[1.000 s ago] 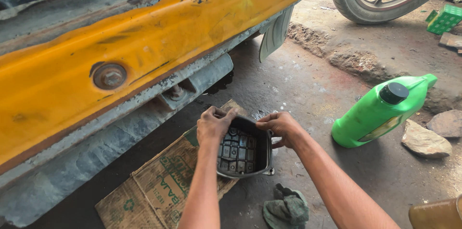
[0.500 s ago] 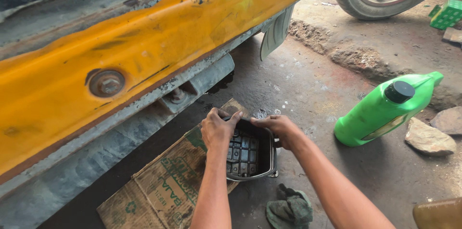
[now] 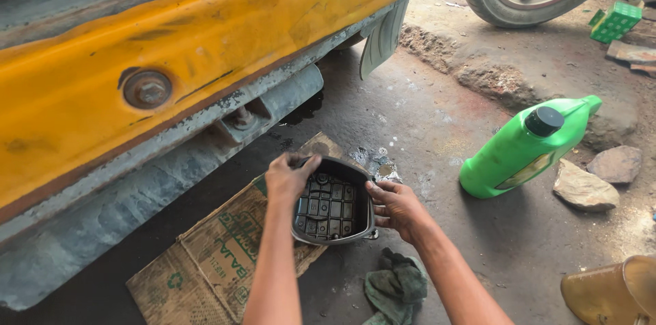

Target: The person cleans an oil pan or air filter housing from a vehicle by hand using a cloth and applying a liquid from a small tube.

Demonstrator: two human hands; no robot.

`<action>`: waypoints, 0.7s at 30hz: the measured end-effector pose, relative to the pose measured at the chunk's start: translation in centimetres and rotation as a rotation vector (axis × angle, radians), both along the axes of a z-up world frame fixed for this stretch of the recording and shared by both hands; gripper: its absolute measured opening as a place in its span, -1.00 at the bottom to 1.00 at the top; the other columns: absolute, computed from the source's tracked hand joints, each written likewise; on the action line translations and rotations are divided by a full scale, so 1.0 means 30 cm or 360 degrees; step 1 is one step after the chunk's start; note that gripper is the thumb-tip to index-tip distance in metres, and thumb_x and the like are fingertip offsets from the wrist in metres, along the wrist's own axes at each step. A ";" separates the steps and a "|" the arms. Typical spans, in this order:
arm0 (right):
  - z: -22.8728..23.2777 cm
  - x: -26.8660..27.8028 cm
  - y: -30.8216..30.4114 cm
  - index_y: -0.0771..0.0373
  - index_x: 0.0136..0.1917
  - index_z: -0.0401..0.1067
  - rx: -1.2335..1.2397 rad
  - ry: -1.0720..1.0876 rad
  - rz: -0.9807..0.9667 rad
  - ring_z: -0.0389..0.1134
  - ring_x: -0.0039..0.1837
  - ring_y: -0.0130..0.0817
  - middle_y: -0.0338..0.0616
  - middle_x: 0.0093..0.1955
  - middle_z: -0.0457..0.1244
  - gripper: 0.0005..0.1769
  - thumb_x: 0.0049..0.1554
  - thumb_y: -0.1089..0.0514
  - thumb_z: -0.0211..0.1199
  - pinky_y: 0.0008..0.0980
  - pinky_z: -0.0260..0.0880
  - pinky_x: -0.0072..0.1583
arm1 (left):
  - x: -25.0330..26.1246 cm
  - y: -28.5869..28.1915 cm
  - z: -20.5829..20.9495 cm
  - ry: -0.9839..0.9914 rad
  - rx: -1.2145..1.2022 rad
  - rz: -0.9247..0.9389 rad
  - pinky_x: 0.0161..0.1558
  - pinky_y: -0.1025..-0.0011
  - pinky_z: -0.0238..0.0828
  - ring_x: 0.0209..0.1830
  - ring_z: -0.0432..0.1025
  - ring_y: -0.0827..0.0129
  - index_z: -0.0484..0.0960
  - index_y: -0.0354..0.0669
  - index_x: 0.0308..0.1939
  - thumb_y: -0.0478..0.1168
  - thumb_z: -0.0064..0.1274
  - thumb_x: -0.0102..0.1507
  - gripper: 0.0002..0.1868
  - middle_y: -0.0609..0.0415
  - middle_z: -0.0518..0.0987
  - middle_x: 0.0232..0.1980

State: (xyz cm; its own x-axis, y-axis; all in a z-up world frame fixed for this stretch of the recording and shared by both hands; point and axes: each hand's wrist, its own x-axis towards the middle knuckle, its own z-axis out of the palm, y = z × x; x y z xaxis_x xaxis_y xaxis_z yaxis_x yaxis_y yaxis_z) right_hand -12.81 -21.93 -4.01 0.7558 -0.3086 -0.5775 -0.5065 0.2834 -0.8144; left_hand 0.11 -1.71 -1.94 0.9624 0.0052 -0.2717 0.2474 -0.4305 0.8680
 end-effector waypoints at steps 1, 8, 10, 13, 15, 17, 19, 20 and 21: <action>-0.017 -0.002 -0.006 0.25 0.13 0.48 -0.0032 -0.0032 -0.0015 0.40 -0.20 -0.46 -0.26 -0.14 0.39 -0.64 0.18 -0.02 0.29 -0.35 0.44 -0.15 | -0.011 0.022 -0.024 -0.0063 -0.0113 0.0014 0.00 0.25 0.59 -0.09 0.68 0.18 0.71 -0.10 -0.06 0.07 0.41 -0.02 -0.46 -0.07 0.75 -0.09; -0.156 0.001 -0.019 0.42 0.14 0.51 -0.0134 -0.0305 -0.0036 0.33 -0.21 -0.52 -0.22 -0.16 0.37 -0.55 0.22 -0.03 0.33 -0.49 0.40 -0.17 | -0.114 0.158 -0.022 0.0001 0.0263 -0.0217 0.02 0.36 0.55 -0.07 0.66 0.25 0.71 -0.19 0.07 -0.10 0.39 0.08 -0.49 -0.11 0.72 -0.02; -0.124 -0.026 0.009 0.45 0.22 0.50 -0.0044 -0.0413 -0.0026 0.37 -0.15 -0.52 -0.19 -0.09 0.40 -0.51 0.20 0.00 0.34 -0.53 0.44 -0.13 | -0.134 0.163 -0.004 0.0032 0.0277 -0.0228 -0.03 0.36 0.59 -0.12 0.69 0.25 0.74 -0.21 0.06 -0.14 0.30 0.13 -0.57 -0.13 0.75 -0.07; -0.016 -0.091 0.055 0.32 0.37 0.35 -0.0128 -0.0196 0.0051 0.41 -0.09 -0.48 -0.15 -0.01 0.42 -0.41 0.14 0.05 0.32 -0.41 0.47 -0.13 | -0.147 0.178 -0.010 -0.0004 0.0232 -0.0219 -0.07 0.36 0.61 -0.15 0.69 0.27 0.71 -0.22 0.07 -0.14 0.29 0.16 -0.58 -0.15 0.75 -0.12; 0.048 -0.134 0.091 0.19 0.44 0.27 -0.0137 0.0078 0.0113 0.41 -0.06 -0.42 -0.16 0.04 0.39 -0.37 0.16 0.01 0.31 -0.29 0.56 -0.09 | -0.148 0.182 -0.017 -0.0025 0.0233 -0.0232 -0.08 0.35 0.59 -0.16 0.68 0.28 0.71 -0.18 0.08 -0.12 0.29 0.17 -0.58 -0.14 0.74 -0.12; 0.074 -0.143 0.109 0.15 0.46 0.26 -0.0083 0.0133 0.0125 0.42 -0.06 -0.36 -0.14 0.04 0.38 -0.36 0.15 0.01 0.29 -0.24 0.60 -0.08 | -0.142 0.176 -0.011 -0.0022 0.0288 -0.0269 -0.07 0.34 0.55 -0.17 0.67 0.28 0.75 -0.11 0.08 -0.10 0.28 0.19 -0.61 -0.12 0.75 -0.13; 0.046 -0.154 0.113 0.21 0.43 0.32 0.0027 -0.0013 0.0095 0.45 -0.10 -0.30 -0.08 0.00 0.40 -0.37 0.12 0.05 0.25 -0.25 0.58 -0.10 | -0.144 0.156 -0.003 0.0053 0.0263 -0.0240 -0.11 0.34 0.58 -0.20 0.68 0.30 0.74 -0.09 0.08 -0.11 0.31 0.17 -0.60 -0.11 0.76 -0.14; 0.022 -0.149 0.113 0.28 0.42 0.35 -0.0038 -0.0066 0.0090 0.43 -0.12 -0.28 -0.04 -0.02 0.41 -0.40 0.15 0.05 0.25 -0.26 0.58 -0.11 | -0.144 0.153 0.006 0.0085 0.0256 -0.0223 -0.12 0.34 0.60 -0.22 0.69 0.31 0.74 -0.08 0.07 -0.12 0.32 0.15 -0.59 -0.10 0.76 -0.15; -0.003 -0.145 0.112 0.35 0.40 0.39 -0.0104 -0.0119 0.0085 0.40 -0.15 -0.27 0.01 -0.04 0.41 -0.41 0.17 0.05 0.24 -0.28 0.59 -0.12 | -0.151 0.152 0.012 0.0029 0.0207 -0.0195 -0.14 0.36 0.61 -0.23 0.69 0.32 0.74 -0.08 0.05 -0.13 0.35 0.12 -0.58 -0.08 0.76 -0.15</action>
